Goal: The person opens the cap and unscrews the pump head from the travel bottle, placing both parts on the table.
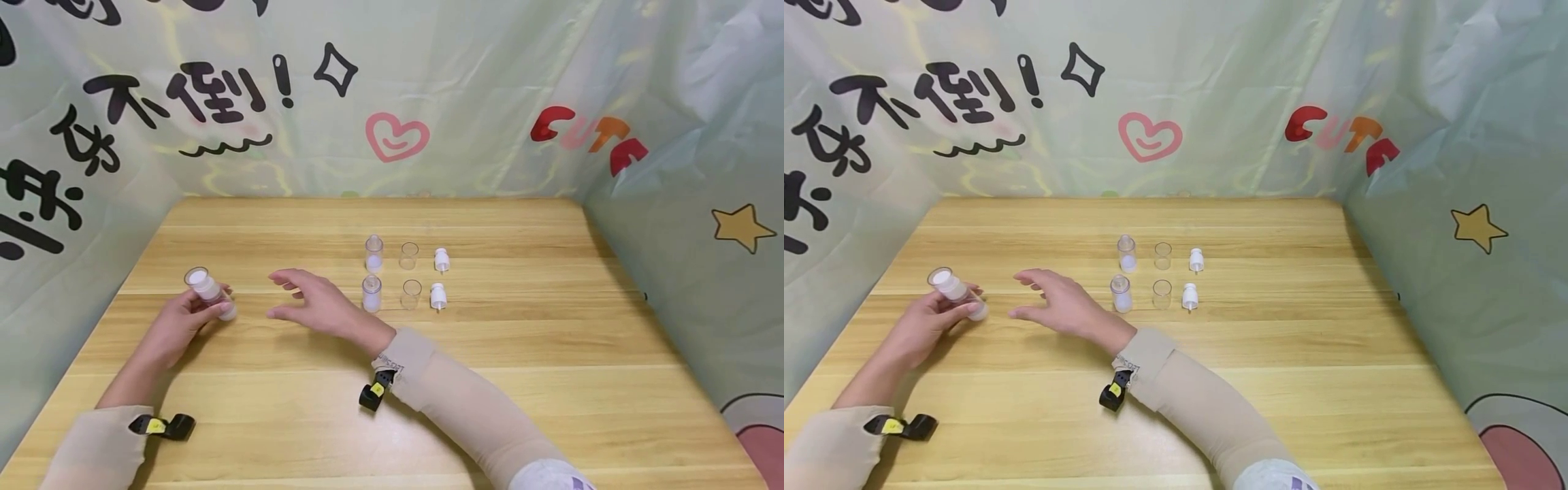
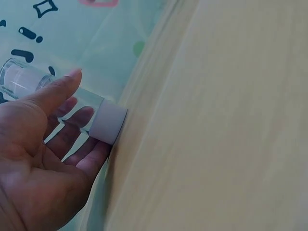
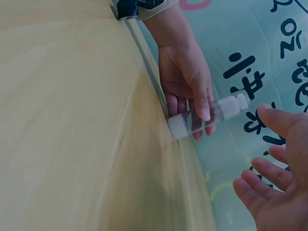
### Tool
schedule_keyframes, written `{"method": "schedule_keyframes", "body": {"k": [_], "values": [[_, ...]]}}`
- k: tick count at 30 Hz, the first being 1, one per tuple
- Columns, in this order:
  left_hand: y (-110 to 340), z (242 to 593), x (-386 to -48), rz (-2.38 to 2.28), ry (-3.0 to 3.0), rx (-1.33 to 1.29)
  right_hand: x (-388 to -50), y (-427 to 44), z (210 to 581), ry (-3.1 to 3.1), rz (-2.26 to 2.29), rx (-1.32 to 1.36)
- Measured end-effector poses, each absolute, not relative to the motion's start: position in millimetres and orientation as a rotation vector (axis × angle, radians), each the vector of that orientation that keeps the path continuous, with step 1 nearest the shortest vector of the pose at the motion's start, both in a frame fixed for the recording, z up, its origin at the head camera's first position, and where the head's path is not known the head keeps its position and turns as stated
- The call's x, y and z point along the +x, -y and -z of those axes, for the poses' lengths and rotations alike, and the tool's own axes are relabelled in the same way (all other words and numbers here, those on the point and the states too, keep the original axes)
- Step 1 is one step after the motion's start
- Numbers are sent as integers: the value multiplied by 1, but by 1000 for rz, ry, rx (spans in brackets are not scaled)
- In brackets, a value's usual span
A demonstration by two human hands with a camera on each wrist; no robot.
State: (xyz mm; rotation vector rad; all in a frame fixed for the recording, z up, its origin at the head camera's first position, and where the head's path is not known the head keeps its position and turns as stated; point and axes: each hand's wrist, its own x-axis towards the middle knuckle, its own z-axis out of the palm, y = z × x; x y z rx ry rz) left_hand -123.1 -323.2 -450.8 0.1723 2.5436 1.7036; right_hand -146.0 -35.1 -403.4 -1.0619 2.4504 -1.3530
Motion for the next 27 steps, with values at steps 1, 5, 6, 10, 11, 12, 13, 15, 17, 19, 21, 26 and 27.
{"method": "schedule_keyframes", "body": {"k": [1, 5, 6, 10, 11, 12, 13, 15, 17, 19, 21, 26, 27], "values": [[322, 451, -123, -1700, -2541, 184, -146, 38, 404, -2449, 1346, -1063], [316, 449, -122, -1662, -2548, 211, -148, 47, 405, -2457, 1302, -1071], [315, 449, -122, -1648, -2553, 212, -148, 50, 405, -2460, 1291, -1071], [310, 447, -121, -1594, -2566, 211, -149, 58, 406, -2462, 1265, -1073], [309, 447, -121, -1583, -2568, 212, -149, 60, 406, -2459, 1266, -1069], [307, 447, -121, -1578, -2563, 216, -149, 62, 406, -2455, 1268, -1066], [306, 447, -121, -1572, -2563, 220, -149, 63, 407, -2451, 1271, -1063], [304, 447, -121, -1567, -2556, 235, -149, 67, 407, -2440, 1276, -1058], [303, 447, -120, -1561, -2549, 241, -149, 71, 408, -2430, 1276, -1055], [302, 446, -120, -1549, -2543, 244, -149, 74, 408, -2433, 1270, -1065], [300, 446, -119, -1523, -2542, 249, -148, 78, 408, -2441, 1264, -1076], [294, 445, -118, -1451, -2563, 243, -147, 83, 408, -2512, 1243, -1065], [293, 445, -118, -1444, -2569, 240, -146, 83, 409, -2524, 1244, -1057]]}}
